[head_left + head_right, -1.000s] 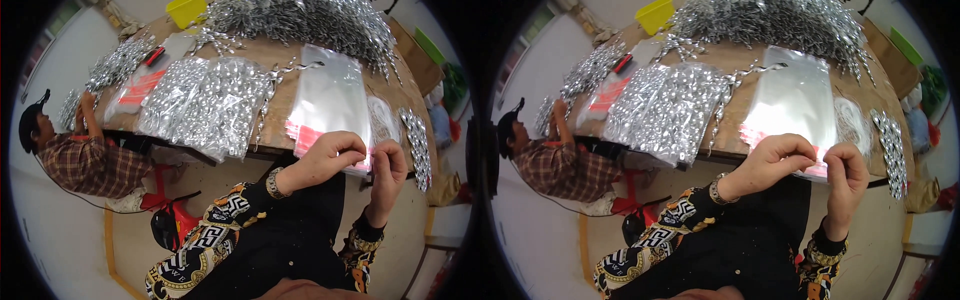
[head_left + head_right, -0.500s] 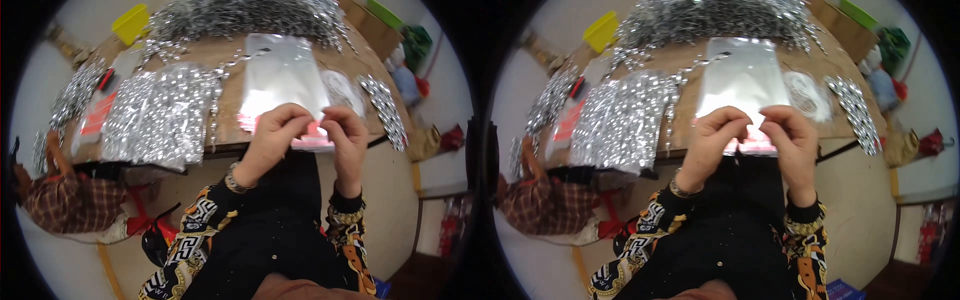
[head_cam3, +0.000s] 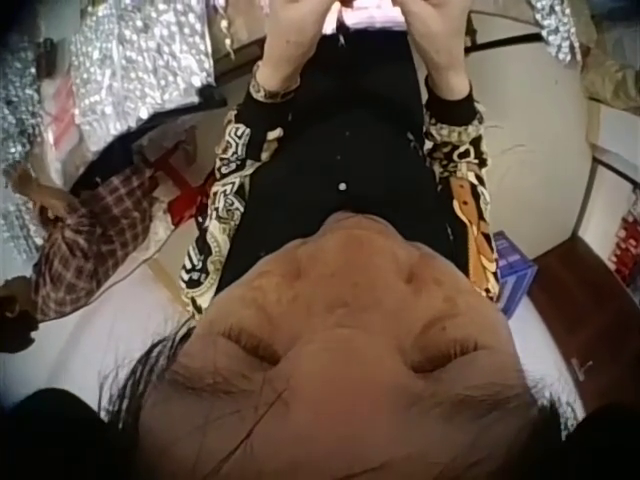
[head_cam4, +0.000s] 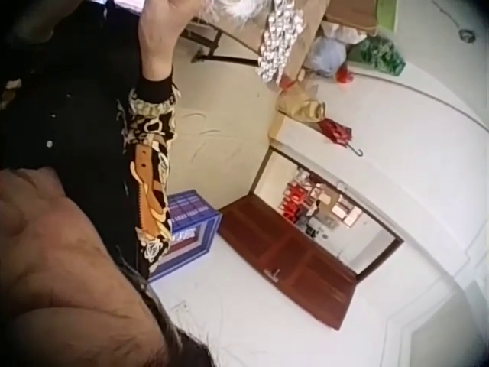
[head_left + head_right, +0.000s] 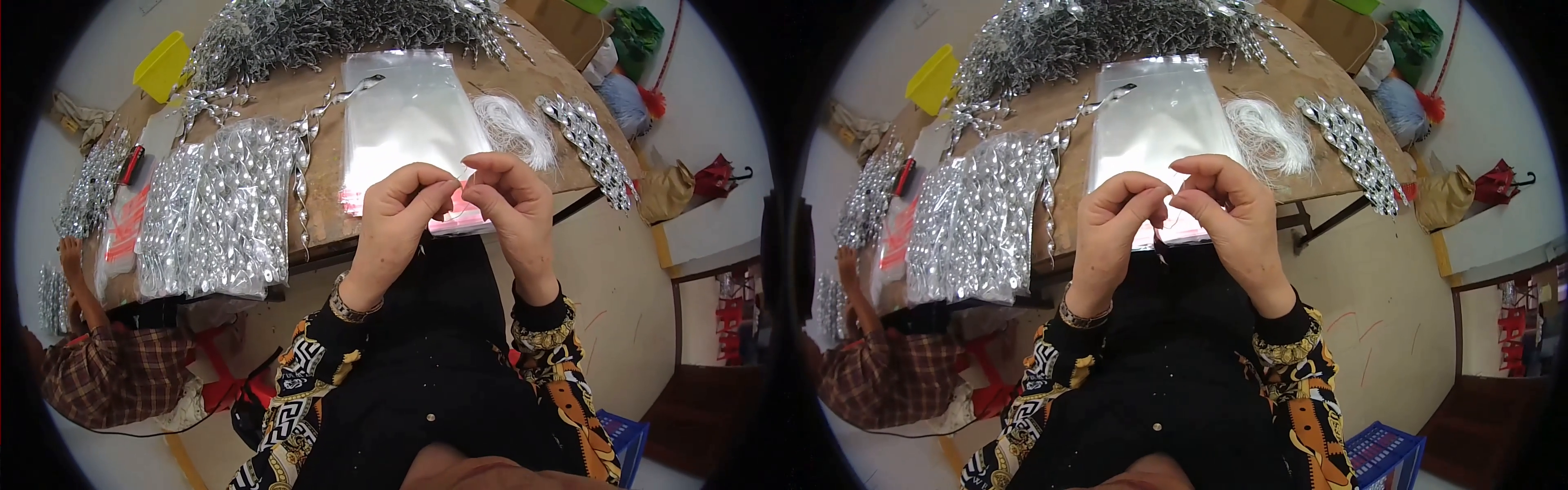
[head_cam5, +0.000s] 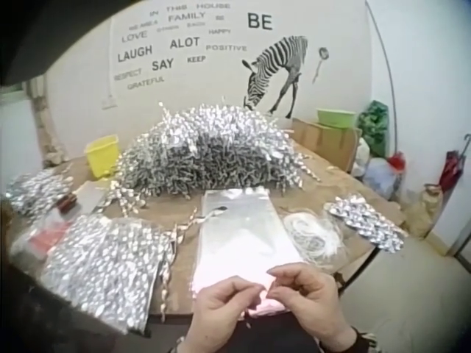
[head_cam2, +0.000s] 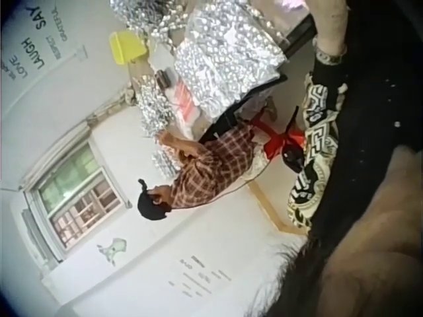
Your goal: Packing silver tinsel garlands and small heart-shaped ornaments into clear plastic bags.
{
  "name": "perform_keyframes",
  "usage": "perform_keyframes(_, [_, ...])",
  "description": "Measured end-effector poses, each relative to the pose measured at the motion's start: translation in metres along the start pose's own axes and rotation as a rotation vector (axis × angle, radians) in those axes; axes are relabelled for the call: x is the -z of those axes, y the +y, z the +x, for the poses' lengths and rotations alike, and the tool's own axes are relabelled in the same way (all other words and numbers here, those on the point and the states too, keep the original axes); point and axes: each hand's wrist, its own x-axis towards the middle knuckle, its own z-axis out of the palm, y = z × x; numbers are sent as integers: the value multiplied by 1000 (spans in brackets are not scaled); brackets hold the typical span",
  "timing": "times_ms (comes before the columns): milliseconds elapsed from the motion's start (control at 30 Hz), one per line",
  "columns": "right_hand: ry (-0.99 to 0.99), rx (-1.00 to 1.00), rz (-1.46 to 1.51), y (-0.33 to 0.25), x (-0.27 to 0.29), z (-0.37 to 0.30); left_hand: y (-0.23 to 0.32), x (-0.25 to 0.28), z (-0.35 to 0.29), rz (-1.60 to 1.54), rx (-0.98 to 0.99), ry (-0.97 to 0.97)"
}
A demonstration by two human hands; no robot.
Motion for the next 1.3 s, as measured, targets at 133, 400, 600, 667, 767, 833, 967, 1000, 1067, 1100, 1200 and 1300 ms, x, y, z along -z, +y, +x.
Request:
perform_keyframes(133, [-17,-33,37,0,2,0,-1,-1,-1,12,-14,8])
perform_keyframes(400, [-34,-74,70,1,3,1,-4,2,-1,182,-152,-38])
perform_keyframes(600, [-58,-143,169,7,10,3,-7,2,-1,297,-285,-46])
perform_keyframes(667, [-70,-164,220,9,12,3,-7,3,-1,322,-304,-41])
perform_keyframes(767, [-69,-190,247,10,13,2,-6,3,-1,356,-306,-58])
perform_keyframes(833, [-54,-211,246,10,13,2,-6,1,-2,365,-312,-54])
perform_keyframes(967, [-43,-213,231,9,14,3,-6,0,-1,416,-370,-57])
perform_keyframes(1000, [-46,-214,227,8,14,3,-6,-1,-1,430,-362,-37])
perform_keyframes(1067, [-49,-217,223,8,15,3,-7,-1,-1,445,-353,-18])
perform_keyframes(1100, [-51,-219,211,9,15,3,-8,1,-1,520,-403,-31])
perform_keyframes(1200, [-56,-225,189,9,17,3,-7,1,1,655,-493,-43])
perform_keyframes(1300, [-62,-237,164,7,17,3,-9,1,2,733,-565,-35])
